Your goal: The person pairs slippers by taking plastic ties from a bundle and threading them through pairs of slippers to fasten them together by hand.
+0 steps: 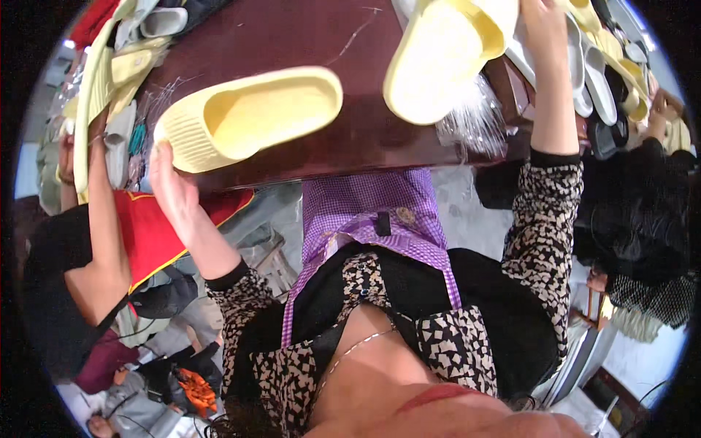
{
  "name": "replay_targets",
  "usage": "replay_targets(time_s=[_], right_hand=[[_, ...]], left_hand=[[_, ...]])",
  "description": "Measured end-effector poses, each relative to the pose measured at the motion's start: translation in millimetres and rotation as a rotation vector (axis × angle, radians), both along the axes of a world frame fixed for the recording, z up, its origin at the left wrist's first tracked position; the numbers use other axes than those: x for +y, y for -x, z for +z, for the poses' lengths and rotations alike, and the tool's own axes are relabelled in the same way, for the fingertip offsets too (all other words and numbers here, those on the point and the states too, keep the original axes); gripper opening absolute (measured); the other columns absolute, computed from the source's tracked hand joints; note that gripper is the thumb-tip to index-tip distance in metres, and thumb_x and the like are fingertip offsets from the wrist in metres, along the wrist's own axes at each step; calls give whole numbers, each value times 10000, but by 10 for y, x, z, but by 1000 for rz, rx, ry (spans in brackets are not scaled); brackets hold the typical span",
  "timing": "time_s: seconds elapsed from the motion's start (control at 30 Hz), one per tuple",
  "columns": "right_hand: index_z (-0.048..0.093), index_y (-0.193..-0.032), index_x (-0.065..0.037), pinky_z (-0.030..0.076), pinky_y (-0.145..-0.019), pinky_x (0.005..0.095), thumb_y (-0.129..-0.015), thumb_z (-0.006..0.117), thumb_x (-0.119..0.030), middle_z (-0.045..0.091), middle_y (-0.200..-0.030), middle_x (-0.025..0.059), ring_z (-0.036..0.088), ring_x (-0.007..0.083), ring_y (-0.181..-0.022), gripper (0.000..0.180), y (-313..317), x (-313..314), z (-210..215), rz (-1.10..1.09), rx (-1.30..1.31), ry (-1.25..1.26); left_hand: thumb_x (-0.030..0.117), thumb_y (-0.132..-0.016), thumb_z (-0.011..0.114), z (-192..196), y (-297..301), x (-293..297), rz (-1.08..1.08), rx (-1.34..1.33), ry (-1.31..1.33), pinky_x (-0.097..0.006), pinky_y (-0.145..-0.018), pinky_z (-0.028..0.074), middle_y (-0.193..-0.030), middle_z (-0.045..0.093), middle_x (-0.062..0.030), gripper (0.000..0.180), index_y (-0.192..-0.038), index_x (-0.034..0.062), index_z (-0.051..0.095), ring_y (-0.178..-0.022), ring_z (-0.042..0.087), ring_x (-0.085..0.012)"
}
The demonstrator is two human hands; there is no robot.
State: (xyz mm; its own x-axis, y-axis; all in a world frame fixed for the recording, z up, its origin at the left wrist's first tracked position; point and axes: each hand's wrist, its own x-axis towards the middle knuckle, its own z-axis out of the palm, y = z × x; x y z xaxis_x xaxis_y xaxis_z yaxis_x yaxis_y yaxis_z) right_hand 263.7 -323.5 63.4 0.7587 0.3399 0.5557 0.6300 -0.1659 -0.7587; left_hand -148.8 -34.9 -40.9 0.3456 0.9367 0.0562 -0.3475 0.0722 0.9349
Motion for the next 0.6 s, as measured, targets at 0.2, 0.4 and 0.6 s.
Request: replay_targets(time_s=[0.2, 0.4, 0.6], right_hand=[[643, -953, 39, 473, -693, 278, -817, 579, -207, 657, -806, 99, 603, 164, -747, 288, 250, 359, -69, 268, -60, 202], [642, -986, 16, 479, -703, 285, -825, 596, -134, 661, -830, 143, 624, 194, -769, 225, 253, 483, -169, 409, -217, 36], [630, -932, 24, 467, -640, 253, -847, 617, -139, 627, -750, 58, 581, 108, -711, 184, 561, -720, -219, 259, -181, 371]], left_hand=[[185, -932, 527, 302, -566, 313, -190, 179, -75, -286, -849, 469, -1079, 620, -118, 315, -1168, -24, 545, -965, 600, -180], [182, -921, 546, 316, -1313, 274, -150, 367, -578, -270, -861, 452, -1066, 626, -118, 298, -1112, -43, 590, -962, 589, -161], [146, -915, 546, 24, -1314, -178, -70, 387, -730, -270, -865, 446, -1057, 627, -111, 268, -1093, -48, 594, -953, 584, -153]])
